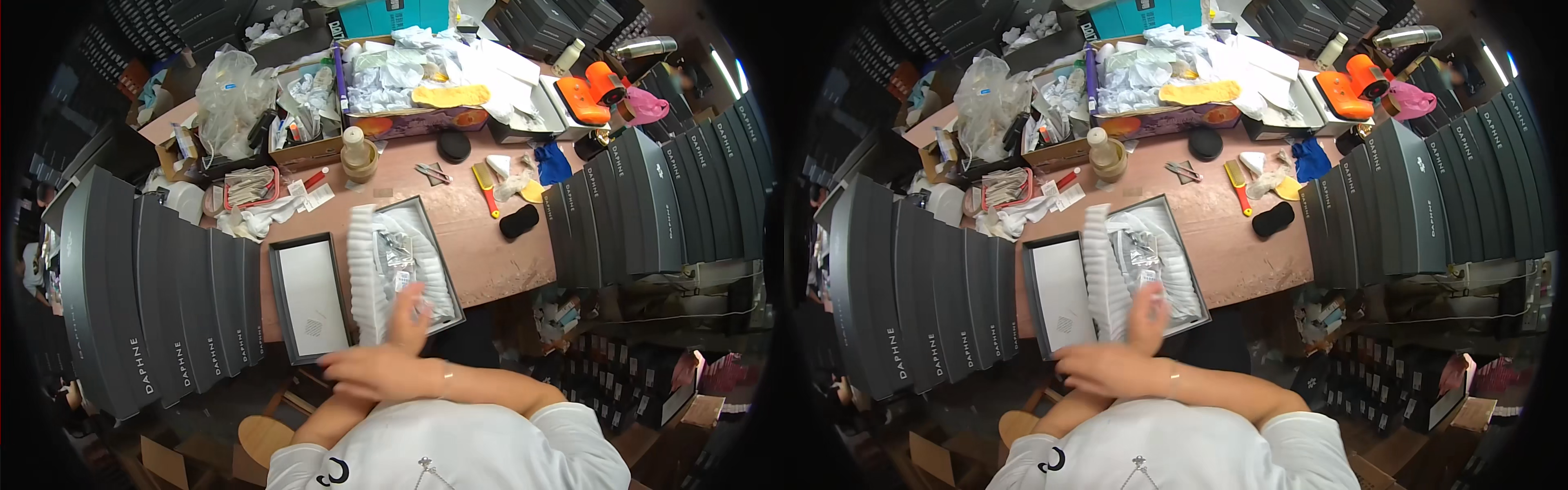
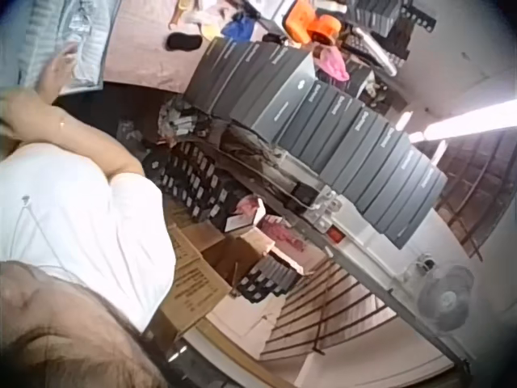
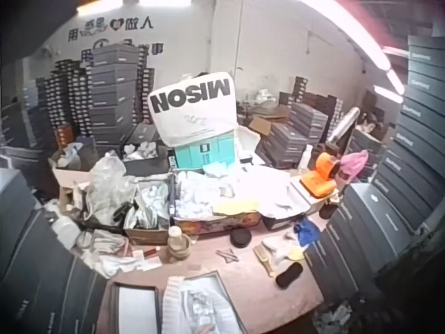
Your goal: Packing high-heeled shoes into boxes with tissue paper.
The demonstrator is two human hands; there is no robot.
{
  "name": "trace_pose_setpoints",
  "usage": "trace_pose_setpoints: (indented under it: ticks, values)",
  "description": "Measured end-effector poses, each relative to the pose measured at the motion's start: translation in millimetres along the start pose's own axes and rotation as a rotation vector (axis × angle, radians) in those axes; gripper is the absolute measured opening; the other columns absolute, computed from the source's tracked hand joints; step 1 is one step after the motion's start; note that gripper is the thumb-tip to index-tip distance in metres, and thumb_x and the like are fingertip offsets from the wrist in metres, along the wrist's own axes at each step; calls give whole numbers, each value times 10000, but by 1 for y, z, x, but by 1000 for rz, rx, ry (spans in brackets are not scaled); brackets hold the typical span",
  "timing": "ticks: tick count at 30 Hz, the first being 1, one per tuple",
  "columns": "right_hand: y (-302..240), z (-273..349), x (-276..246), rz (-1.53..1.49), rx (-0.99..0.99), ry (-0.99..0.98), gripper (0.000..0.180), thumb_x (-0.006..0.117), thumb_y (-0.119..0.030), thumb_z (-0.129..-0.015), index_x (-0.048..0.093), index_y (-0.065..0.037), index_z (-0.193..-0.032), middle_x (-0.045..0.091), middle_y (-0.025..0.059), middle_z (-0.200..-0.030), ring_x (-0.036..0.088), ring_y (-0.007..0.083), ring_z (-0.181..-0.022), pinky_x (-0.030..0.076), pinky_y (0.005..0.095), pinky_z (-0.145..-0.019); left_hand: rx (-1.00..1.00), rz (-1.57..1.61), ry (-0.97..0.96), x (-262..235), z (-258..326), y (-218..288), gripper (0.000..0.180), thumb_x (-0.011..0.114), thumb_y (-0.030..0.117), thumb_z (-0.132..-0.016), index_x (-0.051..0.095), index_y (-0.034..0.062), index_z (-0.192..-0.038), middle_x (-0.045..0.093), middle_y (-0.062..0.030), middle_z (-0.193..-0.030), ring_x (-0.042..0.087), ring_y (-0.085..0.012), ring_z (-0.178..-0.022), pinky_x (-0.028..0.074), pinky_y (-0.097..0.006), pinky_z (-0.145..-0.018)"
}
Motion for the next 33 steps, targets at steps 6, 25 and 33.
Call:
trace_pose_setpoints:
  ticks: [6, 25, 33]
  values:
    - [145, 94, -48, 416, 594, 354, 362, 631, -152, -821, 551, 3, -1138, 607, 236, -985, 612, 371, -897, 504, 434, -748, -381, 301, 284, -89, 16, -89, 518, 578, 92, -911, 363, 33, -1378, 409, -103, -1383, 451, -201, -1219, 402, -336, -984]
    - [147, 107, -31, -1271, 608, 572, 731, 662, -173, -863, 266, -90, -1472, 505, 78, -1330, 527, 164, -1152, 437, 316, -975, -631, 1089, -35, -44, -11, -39, 656, 403, 577, -945, 365, 104, -1398, 443, -43, -1373, 449, -223, -1224, 344, -405, -1027]
    - [151, 128, -63, 424, 551, 426, 723, 669, -286, -808, 357, -64, -1421, 416, 134, -1411, 355, 280, -1319, 222, 365, -1139, -723, 1263, 5, 6, -28, -59, 585, 415, 575, -932, 458, 145, -1326, 532, -6, -1299, 472, -205, -1218, 366, -420, -1020]
Point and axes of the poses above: each hand's wrist, its own z-axis away from the middle knuckle, its own x-axis out of the palm, y = z × x, the point moved 7 cm from there along -z, towards the middle knuckle
